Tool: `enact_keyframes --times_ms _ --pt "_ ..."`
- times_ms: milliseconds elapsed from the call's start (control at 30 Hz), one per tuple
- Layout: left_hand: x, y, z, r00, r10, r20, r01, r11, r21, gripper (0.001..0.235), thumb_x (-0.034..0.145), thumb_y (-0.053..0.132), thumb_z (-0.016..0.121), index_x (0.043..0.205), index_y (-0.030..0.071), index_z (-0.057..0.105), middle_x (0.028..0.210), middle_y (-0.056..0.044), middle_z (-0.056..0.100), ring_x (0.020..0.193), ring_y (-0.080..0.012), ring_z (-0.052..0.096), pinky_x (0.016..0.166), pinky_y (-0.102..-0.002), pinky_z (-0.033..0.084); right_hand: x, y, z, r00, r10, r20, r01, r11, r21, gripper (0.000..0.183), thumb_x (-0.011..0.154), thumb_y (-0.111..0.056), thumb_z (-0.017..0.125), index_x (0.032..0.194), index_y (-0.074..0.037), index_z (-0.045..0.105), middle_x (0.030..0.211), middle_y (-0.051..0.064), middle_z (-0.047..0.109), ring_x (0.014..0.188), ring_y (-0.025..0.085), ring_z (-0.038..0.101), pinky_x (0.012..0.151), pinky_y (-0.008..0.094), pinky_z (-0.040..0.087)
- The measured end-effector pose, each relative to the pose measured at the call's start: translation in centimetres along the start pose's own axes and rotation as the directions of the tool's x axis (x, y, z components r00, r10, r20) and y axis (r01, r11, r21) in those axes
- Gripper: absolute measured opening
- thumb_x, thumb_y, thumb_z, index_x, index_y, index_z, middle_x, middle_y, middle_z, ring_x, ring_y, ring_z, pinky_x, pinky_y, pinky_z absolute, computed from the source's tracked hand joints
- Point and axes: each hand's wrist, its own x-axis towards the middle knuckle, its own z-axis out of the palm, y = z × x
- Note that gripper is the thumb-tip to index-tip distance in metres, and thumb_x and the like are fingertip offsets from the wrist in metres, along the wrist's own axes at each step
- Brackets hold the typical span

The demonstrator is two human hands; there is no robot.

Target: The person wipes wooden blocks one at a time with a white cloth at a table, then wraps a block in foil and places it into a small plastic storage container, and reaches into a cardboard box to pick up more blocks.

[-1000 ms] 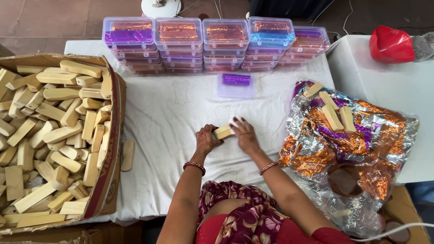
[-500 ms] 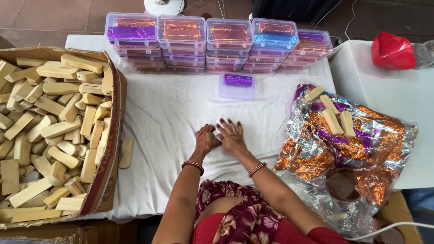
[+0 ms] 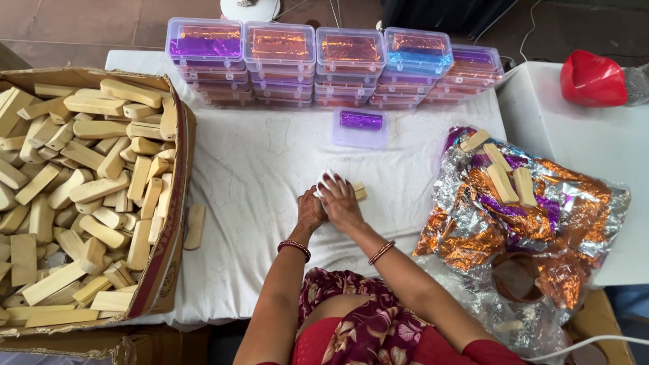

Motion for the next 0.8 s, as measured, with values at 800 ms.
enact_keyframes --times_ms 800 --pt "-2.8 6.0 -12.4 0.977 -0.151 0.152 0.186 0.951 -0.245 0.079 0.063 0.028 0.090 0.134 0.014 0.057 0.126 -0.006 0.060 0.121 -0.0241 0.054 0.110 -0.043 0.036 -1.4 2.8 -0.6 0.994 0.080 0.077 -0.075 0.995 -0.071 0.058 0.102 -0.047 0.043 0.154 -0.021 0.035 0.165 0.008 0.019 0.151 0.032 0.010 0.120 0.060 0.005"
